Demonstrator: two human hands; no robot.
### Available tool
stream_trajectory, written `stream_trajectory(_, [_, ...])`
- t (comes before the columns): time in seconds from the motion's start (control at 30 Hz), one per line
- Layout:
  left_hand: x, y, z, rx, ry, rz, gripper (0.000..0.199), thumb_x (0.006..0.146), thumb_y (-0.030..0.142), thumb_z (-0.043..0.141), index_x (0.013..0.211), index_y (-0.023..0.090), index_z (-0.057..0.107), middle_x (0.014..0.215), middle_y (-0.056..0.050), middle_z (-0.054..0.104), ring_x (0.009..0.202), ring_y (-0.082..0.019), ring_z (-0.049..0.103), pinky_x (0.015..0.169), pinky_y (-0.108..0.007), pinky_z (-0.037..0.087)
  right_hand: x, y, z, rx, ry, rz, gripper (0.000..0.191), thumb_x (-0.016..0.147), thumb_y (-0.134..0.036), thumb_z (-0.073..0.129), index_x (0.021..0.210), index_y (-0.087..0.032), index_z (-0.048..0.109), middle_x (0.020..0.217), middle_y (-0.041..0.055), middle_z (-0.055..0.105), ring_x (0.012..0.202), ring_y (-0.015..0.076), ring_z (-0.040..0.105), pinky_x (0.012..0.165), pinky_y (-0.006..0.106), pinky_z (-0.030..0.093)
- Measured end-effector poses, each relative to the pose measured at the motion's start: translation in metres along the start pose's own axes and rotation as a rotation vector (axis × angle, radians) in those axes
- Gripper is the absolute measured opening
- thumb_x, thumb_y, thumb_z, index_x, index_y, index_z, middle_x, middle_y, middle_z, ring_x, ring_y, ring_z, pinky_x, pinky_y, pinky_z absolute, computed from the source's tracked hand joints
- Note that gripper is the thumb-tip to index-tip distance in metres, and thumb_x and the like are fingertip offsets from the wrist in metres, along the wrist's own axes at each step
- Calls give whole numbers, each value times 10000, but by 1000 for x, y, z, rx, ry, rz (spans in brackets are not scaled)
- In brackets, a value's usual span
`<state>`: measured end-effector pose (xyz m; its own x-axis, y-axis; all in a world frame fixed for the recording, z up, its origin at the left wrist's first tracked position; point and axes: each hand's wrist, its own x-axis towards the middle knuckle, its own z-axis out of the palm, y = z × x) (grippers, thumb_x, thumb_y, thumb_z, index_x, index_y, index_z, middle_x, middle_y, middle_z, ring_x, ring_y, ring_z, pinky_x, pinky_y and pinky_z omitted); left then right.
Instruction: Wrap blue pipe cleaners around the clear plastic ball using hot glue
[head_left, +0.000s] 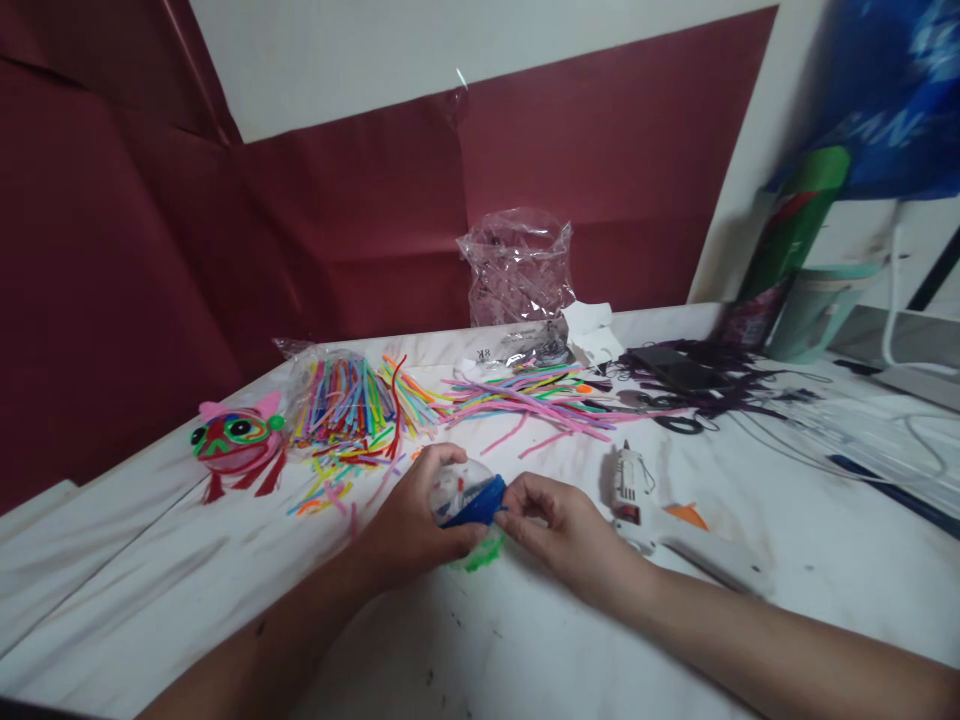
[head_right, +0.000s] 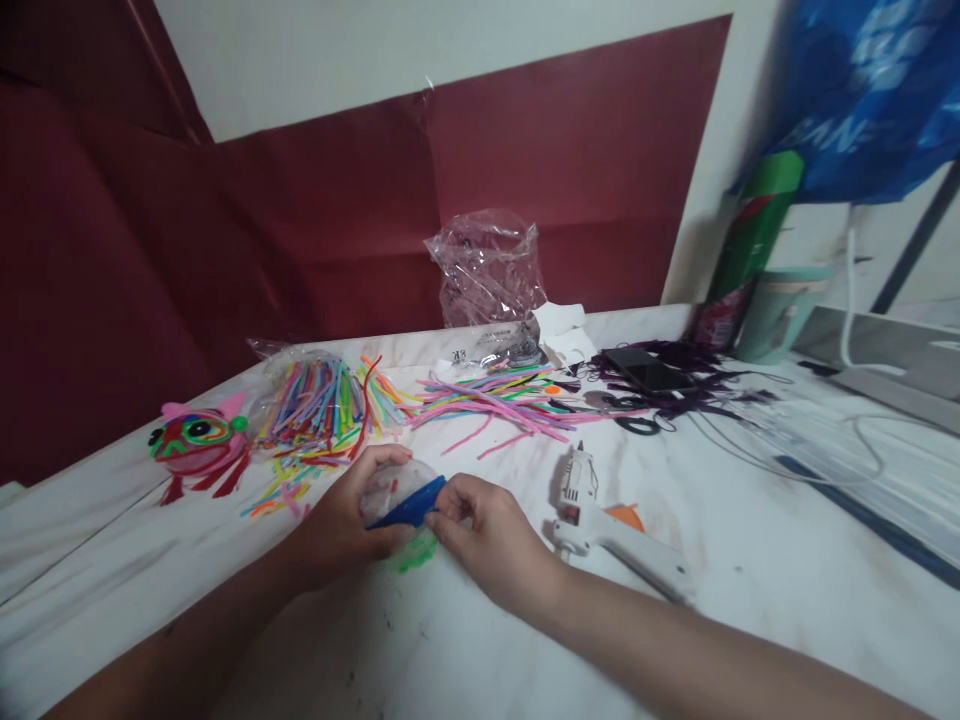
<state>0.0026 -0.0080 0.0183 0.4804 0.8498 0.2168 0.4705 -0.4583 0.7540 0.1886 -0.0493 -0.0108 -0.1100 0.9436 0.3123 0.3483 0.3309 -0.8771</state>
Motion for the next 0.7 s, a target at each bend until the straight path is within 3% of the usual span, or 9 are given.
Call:
stream_trajectory(0.47, [1,3,0,-18,-3,-17,604,592,262,728,1145,214,490,1170,-71,539,1094,-291,511,916,-387,405,-2,-5,2,8,-18,20,169,780,-268,512,630,-203,470,598,-31,490,596,135,463,566,250,368])
stream_trajectory(0.6, [4,-5,-2,-147,-3,-14,596,588,279,747,1126,214,499,1154,-68,548,1110,-295,496,904,-369,392,0,-6,-1,42,21,5,126,772,-270,522,672,-202,486,625,-23,509,612,140,482,582,259,386])
stream_trajectory(0.7, [10,-18,-4,-390,-37,-48,611,581,329,769,1110,209,489,1087,-69,582,1013,-277,546,816,-340,418,3,-10,-13,52,106,-54,148,784,-303,527,680,-204,492,659,-6,530,639,150,499,596,267,399])
